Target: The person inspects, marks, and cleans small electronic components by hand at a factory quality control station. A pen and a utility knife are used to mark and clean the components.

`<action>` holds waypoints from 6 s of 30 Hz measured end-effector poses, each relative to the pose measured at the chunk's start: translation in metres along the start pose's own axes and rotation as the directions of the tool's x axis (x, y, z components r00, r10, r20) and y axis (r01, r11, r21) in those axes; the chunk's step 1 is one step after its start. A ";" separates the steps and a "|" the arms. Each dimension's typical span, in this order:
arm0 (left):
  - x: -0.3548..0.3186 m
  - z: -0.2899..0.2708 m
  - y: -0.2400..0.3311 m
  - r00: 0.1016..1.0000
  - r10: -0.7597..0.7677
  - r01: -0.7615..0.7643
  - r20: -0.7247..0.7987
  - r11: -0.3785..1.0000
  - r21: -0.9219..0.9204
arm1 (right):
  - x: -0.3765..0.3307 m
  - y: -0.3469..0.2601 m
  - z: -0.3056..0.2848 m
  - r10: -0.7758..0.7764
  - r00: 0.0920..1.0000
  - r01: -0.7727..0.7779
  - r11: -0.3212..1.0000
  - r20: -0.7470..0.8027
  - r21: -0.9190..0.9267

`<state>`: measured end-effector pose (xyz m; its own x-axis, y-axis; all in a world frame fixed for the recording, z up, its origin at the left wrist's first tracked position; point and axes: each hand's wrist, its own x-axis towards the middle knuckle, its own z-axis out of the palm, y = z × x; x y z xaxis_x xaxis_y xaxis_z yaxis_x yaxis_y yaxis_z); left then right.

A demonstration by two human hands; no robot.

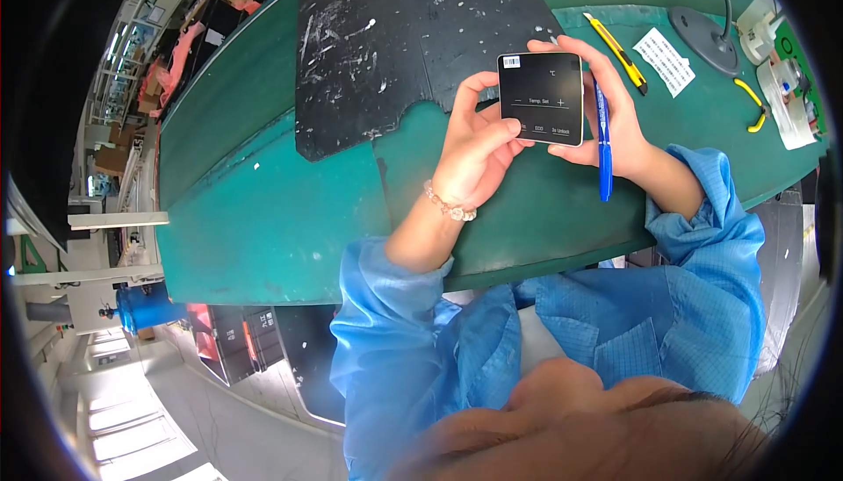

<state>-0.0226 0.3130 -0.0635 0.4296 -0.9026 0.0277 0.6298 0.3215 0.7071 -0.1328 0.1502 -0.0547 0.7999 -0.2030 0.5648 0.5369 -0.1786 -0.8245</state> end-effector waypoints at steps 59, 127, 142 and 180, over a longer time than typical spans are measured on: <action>0.000 -0.006 -0.023 0.999 0.018 -0.042 0.045 0.793 0.608 | -0.010 -0.016 0.008 -0.145 0.972 0.206 0.906 0.187 -0.371; 0.293 0.121 -0.052 0.972 0.184 -0.080 -0.146 0.845 0.529 | -0.005 -0.036 -0.060 -0.648 0.761 0.478 0.588 -0.028 -0.652; 0.294 0.118 -0.040 0.990 0.129 -0.078 -0.062 0.848 0.525 | -0.008 -0.046 -0.044 -0.594 0.803 0.468 0.685 -0.056 -0.558; 0.301 0.131 -0.019 0.973 0.110 0.068 -0.203 0.702 0.709 | -0.009 -0.047 -0.042 -0.632 0.773 0.502 0.670 -0.064 -0.547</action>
<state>0.0102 -0.0023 0.0241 0.6186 -0.7848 -0.0381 0.0124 -0.0388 0.9992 -0.1771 0.1198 -0.0194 0.2616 -0.1056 0.9594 0.6147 -0.7481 -0.2500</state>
